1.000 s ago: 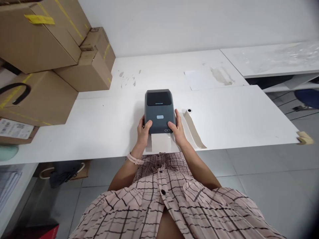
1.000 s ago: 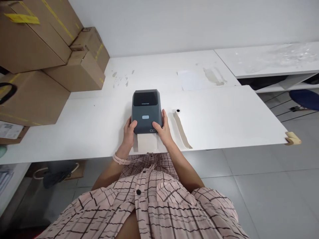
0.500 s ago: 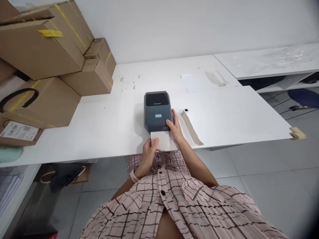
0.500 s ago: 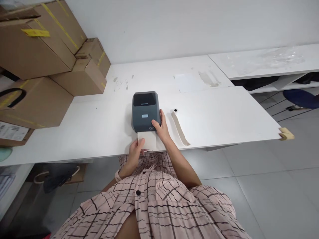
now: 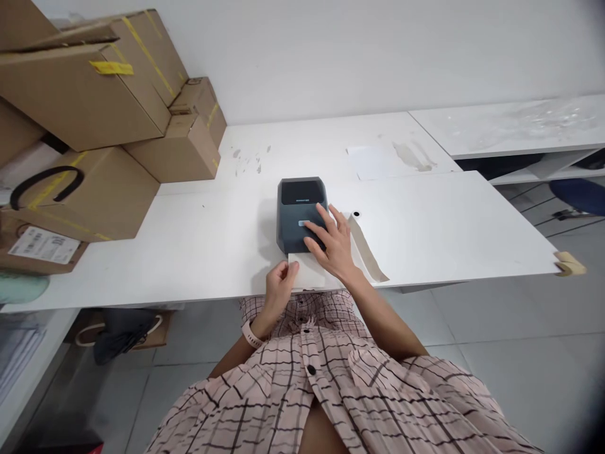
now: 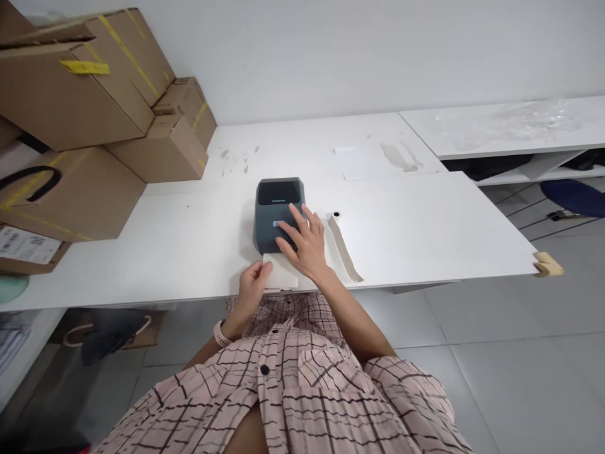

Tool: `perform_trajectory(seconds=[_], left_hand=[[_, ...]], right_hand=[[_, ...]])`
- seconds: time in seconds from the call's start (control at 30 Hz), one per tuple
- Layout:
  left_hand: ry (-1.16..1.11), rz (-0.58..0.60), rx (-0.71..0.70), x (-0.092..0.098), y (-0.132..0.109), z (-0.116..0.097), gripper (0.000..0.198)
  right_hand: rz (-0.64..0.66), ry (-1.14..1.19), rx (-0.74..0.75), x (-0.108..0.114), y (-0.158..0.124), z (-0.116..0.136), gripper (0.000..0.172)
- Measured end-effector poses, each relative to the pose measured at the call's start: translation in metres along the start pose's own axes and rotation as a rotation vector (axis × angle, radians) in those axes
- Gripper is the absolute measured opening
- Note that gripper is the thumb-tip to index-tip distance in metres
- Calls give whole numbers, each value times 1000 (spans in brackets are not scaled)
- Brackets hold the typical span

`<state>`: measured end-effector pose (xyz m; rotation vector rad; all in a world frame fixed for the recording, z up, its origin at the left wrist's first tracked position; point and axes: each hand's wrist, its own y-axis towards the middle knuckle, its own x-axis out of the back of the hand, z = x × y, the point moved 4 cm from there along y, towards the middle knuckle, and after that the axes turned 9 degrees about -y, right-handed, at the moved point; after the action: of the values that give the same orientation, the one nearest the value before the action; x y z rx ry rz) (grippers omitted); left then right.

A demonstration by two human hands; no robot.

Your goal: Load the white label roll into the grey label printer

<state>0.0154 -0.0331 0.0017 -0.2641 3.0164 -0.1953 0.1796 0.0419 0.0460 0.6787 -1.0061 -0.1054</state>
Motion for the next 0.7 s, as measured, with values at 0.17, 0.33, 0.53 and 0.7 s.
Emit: perform_trajectory(seconds=[0.17, 0.33, 0.53, 0.7], left_hand=[[81, -255, -219, 26, 16, -15, 30], [110, -191, -306, 20, 42, -25, 47], [77, -94, -209, 2, 49, -18, 68], [34, -65, -205, 0, 48, -3, 80]], right_hand=[[44, -183, 73, 5, 16, 14, 32], [105, -159, 64, -2, 25, 16, 35], [118, 1, -86, -8, -12, -2, 44], [62, 287, -276, -23, -42, -17, 71]])
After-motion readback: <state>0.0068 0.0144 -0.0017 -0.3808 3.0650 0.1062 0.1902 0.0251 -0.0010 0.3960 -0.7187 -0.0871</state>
